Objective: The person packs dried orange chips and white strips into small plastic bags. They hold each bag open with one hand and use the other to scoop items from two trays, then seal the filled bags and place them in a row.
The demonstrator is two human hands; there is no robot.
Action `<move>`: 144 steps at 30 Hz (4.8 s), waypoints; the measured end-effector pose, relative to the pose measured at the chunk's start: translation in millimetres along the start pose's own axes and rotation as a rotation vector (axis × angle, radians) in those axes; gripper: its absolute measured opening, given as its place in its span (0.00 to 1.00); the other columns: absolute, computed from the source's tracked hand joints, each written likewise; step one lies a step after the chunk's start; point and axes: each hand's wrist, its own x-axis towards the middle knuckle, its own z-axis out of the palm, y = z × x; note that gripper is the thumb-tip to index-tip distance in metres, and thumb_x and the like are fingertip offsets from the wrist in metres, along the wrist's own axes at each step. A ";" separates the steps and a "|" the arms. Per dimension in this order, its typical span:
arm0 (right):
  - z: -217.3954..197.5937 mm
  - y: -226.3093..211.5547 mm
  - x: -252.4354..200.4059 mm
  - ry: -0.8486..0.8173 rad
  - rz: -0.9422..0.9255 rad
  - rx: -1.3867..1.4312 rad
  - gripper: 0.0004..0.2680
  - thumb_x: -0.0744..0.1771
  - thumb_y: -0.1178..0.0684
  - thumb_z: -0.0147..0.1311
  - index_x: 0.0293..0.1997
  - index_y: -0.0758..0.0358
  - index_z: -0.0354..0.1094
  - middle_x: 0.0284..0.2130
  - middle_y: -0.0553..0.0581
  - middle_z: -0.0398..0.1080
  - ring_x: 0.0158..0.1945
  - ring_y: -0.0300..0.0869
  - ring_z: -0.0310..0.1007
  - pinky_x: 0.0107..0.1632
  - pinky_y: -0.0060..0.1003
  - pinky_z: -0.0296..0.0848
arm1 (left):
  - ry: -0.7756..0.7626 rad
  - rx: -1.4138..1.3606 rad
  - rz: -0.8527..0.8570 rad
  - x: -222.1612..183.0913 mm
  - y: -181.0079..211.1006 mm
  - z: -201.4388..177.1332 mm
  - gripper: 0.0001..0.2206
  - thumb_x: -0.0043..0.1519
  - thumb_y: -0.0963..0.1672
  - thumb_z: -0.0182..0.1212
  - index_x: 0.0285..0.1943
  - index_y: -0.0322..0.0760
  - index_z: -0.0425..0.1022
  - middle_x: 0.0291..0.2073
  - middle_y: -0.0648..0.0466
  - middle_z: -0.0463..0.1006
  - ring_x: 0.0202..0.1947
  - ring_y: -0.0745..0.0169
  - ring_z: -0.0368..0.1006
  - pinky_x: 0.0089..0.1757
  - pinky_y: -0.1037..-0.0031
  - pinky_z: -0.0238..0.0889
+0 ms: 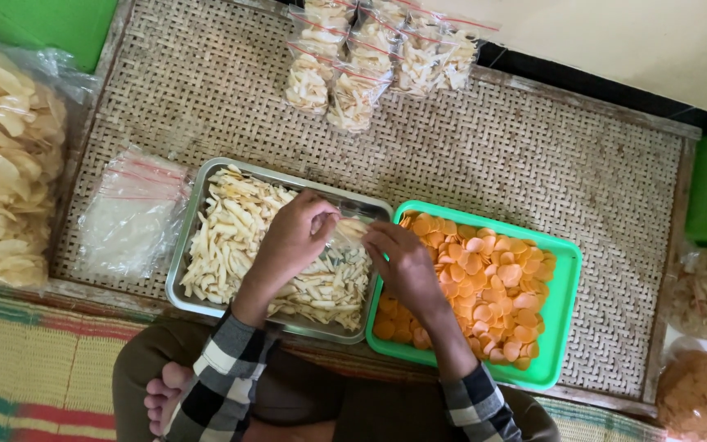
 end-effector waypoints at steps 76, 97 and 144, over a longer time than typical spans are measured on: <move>-18.2 -12.9 10.1 -0.078 -0.236 -0.117 0.01 0.67 0.56 0.59 0.40 0.55 0.74 0.36 0.51 0.77 0.44 0.48 0.78 0.44 0.42 0.72 | -0.565 -0.193 -0.154 -14.7 10.7 -29.0 0.39 0.52 0.48 0.78 0.72 0.37 0.64 0.63 0.33 0.70 0.64 0.29 0.65 0.62 0.44 0.56; -89.2 26.9 99.9 -0.122 0.039 0.166 0.03 0.67 0.59 0.60 0.44 0.63 0.74 0.32 0.59 0.78 0.38 0.54 0.80 0.42 0.43 0.77 | -0.039 -0.315 0.141 15.8 13.4 17.4 0.25 0.67 0.51 0.60 0.68 0.31 0.67 0.58 0.37 0.75 0.61 0.35 0.70 0.57 0.50 0.63; -40.1 169.4 194.6 0.316 -0.042 -0.173 0.19 0.64 0.55 0.68 0.59 0.60 0.67 0.53 0.60 0.71 0.58 0.50 0.66 0.61 0.43 0.71 | -0.173 -0.254 -0.199 14.3 13.0 12.5 0.33 0.61 0.60 0.47 0.73 0.49 0.60 0.71 0.50 0.65 0.69 0.51 0.63 0.63 0.52 0.56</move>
